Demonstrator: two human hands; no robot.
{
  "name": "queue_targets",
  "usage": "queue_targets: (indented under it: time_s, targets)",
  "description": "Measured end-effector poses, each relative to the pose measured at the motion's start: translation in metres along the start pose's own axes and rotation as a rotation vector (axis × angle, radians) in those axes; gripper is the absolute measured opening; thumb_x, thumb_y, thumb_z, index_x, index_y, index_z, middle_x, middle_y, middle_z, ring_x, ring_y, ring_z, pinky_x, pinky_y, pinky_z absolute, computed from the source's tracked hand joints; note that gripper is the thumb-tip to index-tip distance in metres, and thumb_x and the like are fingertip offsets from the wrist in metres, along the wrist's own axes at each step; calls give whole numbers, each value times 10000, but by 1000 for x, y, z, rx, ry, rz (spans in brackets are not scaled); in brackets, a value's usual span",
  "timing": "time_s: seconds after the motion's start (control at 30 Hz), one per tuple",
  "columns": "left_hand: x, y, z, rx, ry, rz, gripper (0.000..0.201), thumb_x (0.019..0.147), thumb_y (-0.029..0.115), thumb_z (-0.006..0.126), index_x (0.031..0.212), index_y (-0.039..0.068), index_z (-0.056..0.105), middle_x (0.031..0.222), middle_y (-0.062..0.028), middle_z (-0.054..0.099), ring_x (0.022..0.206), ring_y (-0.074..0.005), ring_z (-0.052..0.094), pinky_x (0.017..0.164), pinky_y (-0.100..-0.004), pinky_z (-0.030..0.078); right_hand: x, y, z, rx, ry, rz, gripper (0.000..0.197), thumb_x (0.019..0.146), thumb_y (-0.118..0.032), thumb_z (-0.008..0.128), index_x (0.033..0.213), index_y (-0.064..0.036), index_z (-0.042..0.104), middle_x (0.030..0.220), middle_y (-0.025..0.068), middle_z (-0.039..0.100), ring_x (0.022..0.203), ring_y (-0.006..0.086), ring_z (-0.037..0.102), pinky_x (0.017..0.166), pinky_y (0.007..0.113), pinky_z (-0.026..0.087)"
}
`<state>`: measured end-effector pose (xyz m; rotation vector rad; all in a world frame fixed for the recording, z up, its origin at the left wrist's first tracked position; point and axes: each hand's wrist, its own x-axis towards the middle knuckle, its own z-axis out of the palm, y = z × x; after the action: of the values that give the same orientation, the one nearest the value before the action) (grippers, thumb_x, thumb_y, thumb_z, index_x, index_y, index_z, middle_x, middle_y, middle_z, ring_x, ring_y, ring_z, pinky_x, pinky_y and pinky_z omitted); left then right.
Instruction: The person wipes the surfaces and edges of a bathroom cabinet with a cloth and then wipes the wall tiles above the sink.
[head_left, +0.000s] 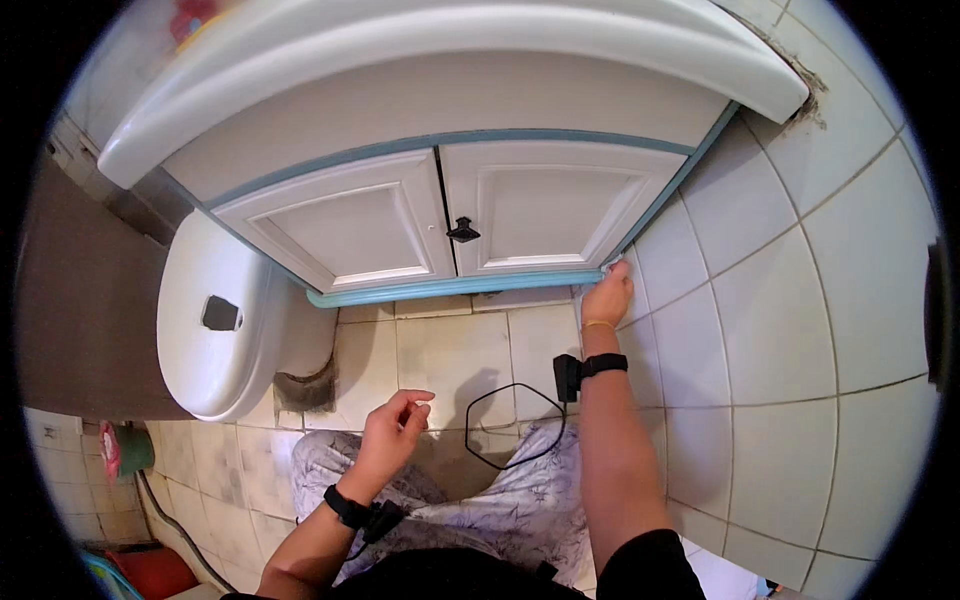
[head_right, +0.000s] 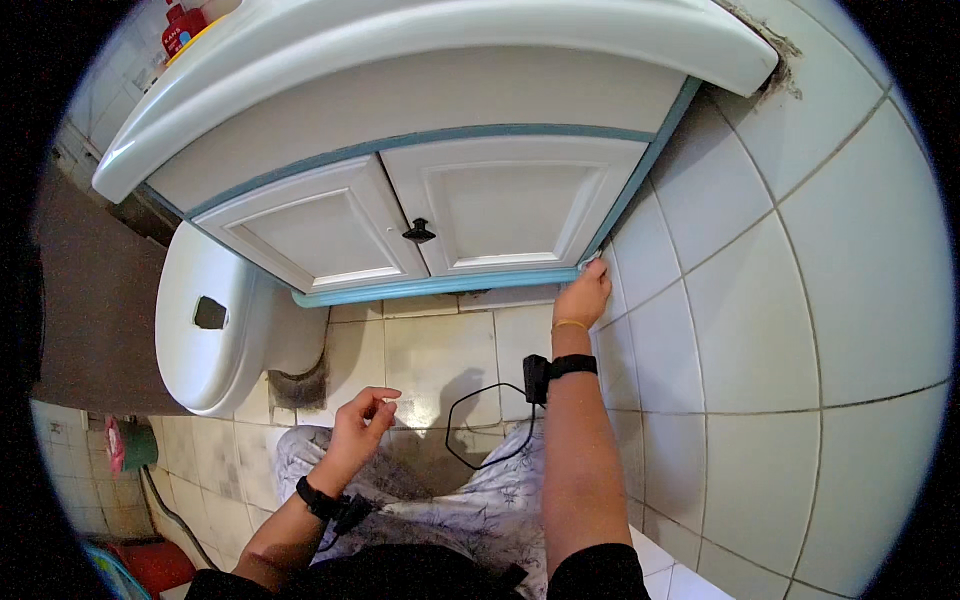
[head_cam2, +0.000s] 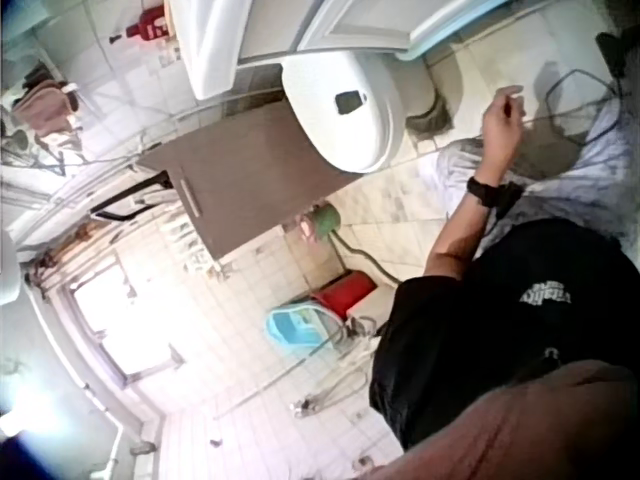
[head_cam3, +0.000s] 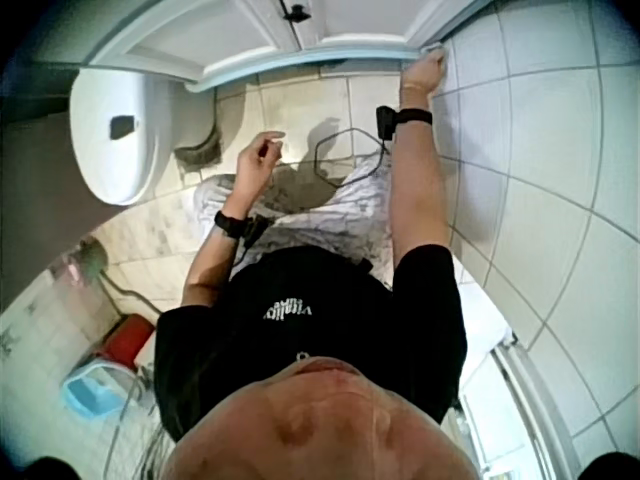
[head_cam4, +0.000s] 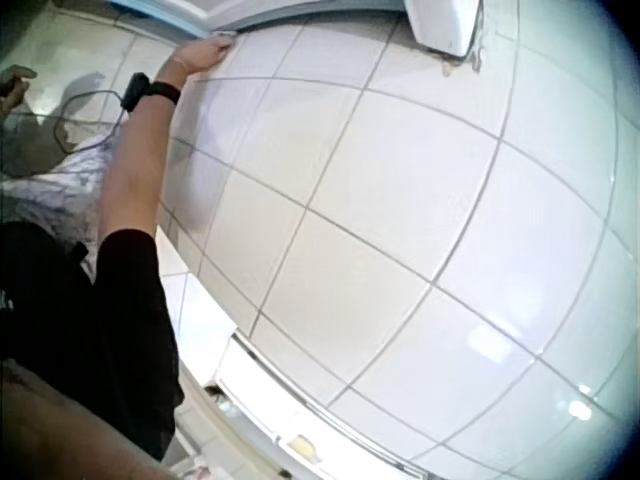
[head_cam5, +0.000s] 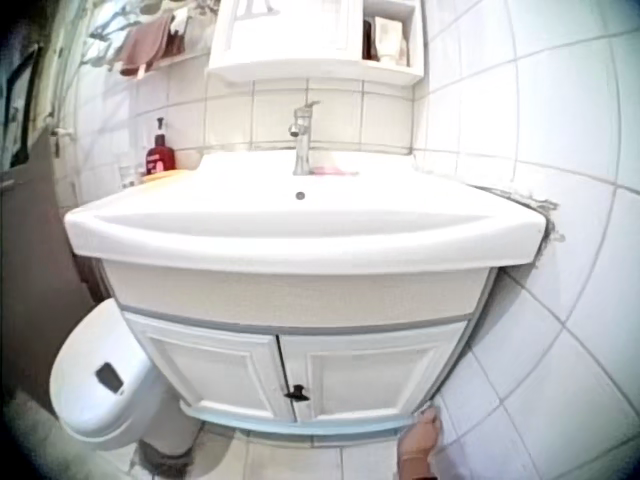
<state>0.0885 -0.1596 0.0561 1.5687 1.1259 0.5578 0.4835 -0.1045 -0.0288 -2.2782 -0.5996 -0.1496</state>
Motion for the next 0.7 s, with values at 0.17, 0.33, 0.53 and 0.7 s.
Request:
queue_targets:
  time_s: [0.17,0.33,0.53,0.7]
  targets:
    - [-5,-9,-5,-25,36,-20,169,975,95,624,1127,38,673,719,-16,621,678,-91,595,645,-256,496,-60,-10,10,106,44,-193,205,876,-6,586,1052,-109,610,909,177,624,848,395,620,771,469,506]
    - [-2,4,-5,-16,-6,10,168,997,106,606,1137,31,661,764,6,617,711,-71,578,662,-240,477,-73,-20,15,152,-123,-110,210,893,-33,574,1070,-127,637,878,151,631,786,337,638,730,443,519]
    - [-8,-4,-12,-20,24,34,167,1000,120,605,1124,26,666,750,11,609,704,-67,555,662,-245,474,-141,-77,27,171,-270,-324,240,880,-8,577,1098,-84,641,949,151,668,837,335,664,743,435,536]
    - [-13,0,-26,-43,57,29,167,1001,127,604,1123,30,665,754,4,622,712,-72,575,668,-246,478,-148,-86,24,156,-394,-422,265,878,5,574,1114,-92,648,963,164,681,879,365,664,775,445,540]
